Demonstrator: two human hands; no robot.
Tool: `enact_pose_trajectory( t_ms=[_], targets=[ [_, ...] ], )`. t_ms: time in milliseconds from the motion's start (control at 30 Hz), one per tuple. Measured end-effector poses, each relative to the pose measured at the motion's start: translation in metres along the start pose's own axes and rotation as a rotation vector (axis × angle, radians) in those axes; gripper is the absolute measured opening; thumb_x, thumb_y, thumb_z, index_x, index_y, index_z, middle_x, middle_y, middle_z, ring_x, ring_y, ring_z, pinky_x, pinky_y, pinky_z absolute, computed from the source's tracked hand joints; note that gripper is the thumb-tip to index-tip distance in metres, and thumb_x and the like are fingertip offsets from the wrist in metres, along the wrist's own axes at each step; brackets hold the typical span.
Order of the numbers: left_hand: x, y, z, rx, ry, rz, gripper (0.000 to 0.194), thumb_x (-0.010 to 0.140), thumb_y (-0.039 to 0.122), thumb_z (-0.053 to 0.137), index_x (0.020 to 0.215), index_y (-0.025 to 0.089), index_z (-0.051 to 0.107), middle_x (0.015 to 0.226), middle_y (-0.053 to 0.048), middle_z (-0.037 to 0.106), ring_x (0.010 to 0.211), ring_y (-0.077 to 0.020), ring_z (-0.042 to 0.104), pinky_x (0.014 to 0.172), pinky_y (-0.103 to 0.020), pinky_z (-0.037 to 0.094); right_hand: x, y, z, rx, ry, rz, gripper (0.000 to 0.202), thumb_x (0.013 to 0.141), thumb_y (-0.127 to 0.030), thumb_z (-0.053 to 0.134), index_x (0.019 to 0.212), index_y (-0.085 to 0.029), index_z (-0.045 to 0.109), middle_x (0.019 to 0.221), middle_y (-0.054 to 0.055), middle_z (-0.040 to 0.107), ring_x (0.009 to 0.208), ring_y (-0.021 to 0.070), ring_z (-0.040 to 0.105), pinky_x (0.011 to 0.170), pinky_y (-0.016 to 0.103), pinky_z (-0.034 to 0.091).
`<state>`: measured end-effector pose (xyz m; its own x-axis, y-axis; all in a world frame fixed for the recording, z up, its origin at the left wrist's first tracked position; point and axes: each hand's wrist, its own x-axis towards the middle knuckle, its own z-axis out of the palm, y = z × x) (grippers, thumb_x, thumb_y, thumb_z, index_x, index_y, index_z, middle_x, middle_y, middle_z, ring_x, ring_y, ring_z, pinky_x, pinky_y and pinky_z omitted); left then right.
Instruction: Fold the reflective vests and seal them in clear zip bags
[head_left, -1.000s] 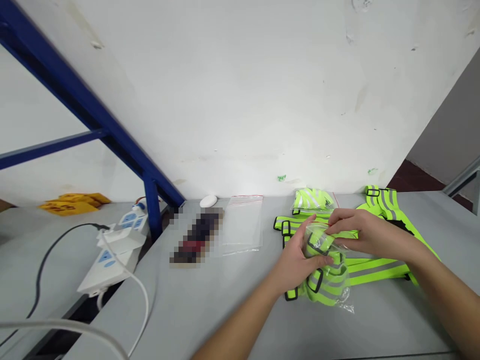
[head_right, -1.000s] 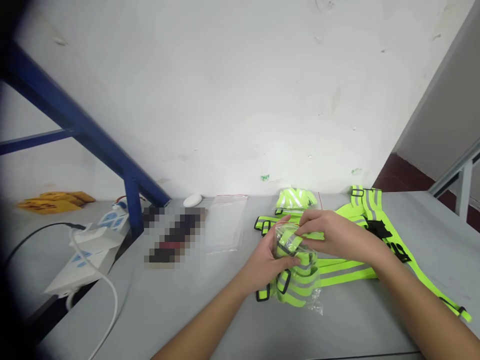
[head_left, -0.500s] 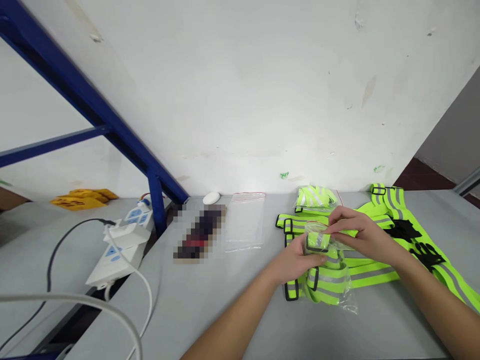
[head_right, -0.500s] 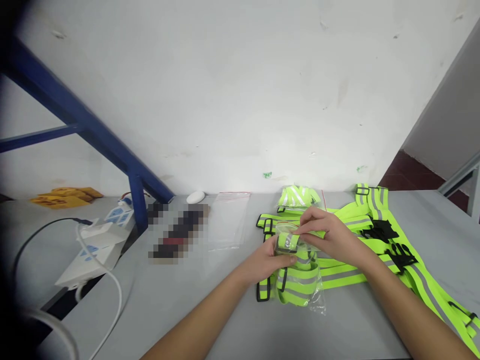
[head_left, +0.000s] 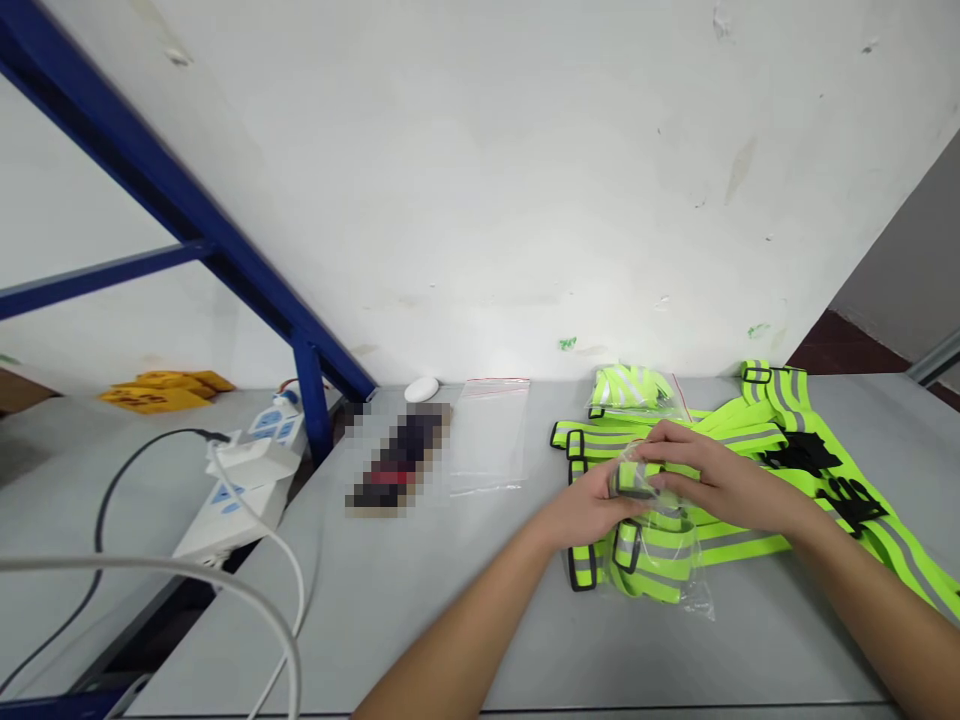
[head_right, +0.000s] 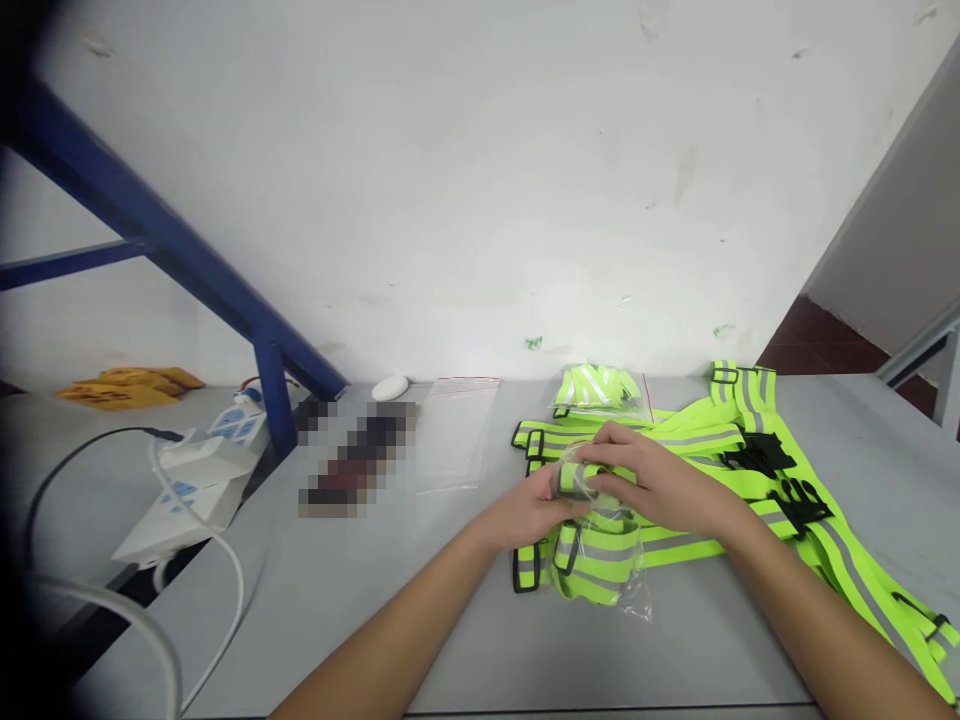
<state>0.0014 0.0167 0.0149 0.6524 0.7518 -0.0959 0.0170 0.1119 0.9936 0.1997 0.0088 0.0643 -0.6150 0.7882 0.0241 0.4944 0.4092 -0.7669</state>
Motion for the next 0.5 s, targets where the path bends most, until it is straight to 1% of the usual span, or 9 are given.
enact_pose_trajectory(
  t_ms=[100, 167, 267, 367, 433, 500],
  targets=[
    [0.001, 0.001, -0.002, 0.025, -0.024, 0.108, 0.040, 0.077, 0.023, 0.067, 0.116, 0.020, 0.063, 0.110, -0.005, 0.065, 0.101, -0.0214, 0.058, 0.092, -0.032, 0.043, 0.000, 0.000, 0.000, 0.016, -0.026, -0.021, 0.035, 0.096, -0.043, 0.043, 0.123, -0.032, 0.062, 0.106, 0.007, 0.054, 0.094, 0.0198, 0.055, 0.080, 0.034, 0.048],
    [0.003, 0.000, -0.004, 0.012, -0.043, 0.128, 0.045, 0.077, 0.022, 0.067, 0.121, 0.021, 0.061, 0.116, -0.006, 0.064, 0.103, -0.0212, 0.058, 0.094, -0.032, 0.043, 0.000, 0.001, -0.001, 0.002, -0.024, -0.007, 0.035, 0.095, -0.045, 0.044, 0.119, -0.032, 0.065, 0.111, 0.007, 0.053, 0.097, 0.0205, 0.055, 0.081, 0.035, 0.048],
    [0.004, -0.005, -0.007, -0.030, -0.049, 0.080, 0.057, 0.074, 0.021, 0.069, 0.129, 0.024, 0.055, 0.123, -0.006, 0.061, 0.112, -0.0223, 0.056, 0.097, -0.032, 0.042, -0.001, 0.004, 0.000, -0.038, -0.011, 0.019, 0.034, 0.095, -0.046, 0.044, 0.118, -0.033, 0.065, 0.118, 0.007, 0.052, 0.100, 0.0210, 0.055, 0.076, 0.033, 0.049],
    [0.002, -0.009, -0.010, -0.092, -0.047, 0.019, 0.064, 0.073, 0.022, 0.070, 0.134, 0.026, 0.050, 0.131, -0.005, 0.057, 0.120, -0.0235, 0.052, 0.097, -0.033, 0.042, 0.000, 0.007, 0.002, -0.066, 0.033, -0.002, 0.033, 0.093, -0.045, 0.047, 0.116, -0.033, 0.067, 0.115, 0.008, 0.055, 0.093, 0.0201, 0.057, 0.069, 0.031, 0.049],
    [0.000, -0.011, -0.012, -0.128, -0.061, -0.037, 0.065, 0.074, 0.026, 0.072, 0.135, 0.027, 0.049, 0.132, -0.005, 0.056, 0.119, -0.0235, 0.052, 0.095, -0.033, 0.044, 0.000, 0.010, 0.003, -0.083, 0.069, -0.013, 0.031, 0.093, -0.043, 0.049, 0.115, -0.032, 0.067, 0.108, 0.008, 0.057, 0.085, 0.0185, 0.058, 0.066, 0.030, 0.049],
    [-0.002, -0.012, -0.012, -0.153, -0.083, -0.090, 0.064, 0.075, 0.033, 0.073, 0.134, 0.028, 0.049, 0.129, -0.005, 0.058, 0.115, -0.0229, 0.055, 0.092, -0.033, 0.046, 0.001, 0.012, 0.004, -0.104, 0.088, -0.005, 0.030, 0.093, -0.041, 0.050, 0.116, -0.032, 0.066, 0.104, 0.007, 0.058, 0.079, 0.0171, 0.058, 0.065, 0.030, 0.048]
  ],
)
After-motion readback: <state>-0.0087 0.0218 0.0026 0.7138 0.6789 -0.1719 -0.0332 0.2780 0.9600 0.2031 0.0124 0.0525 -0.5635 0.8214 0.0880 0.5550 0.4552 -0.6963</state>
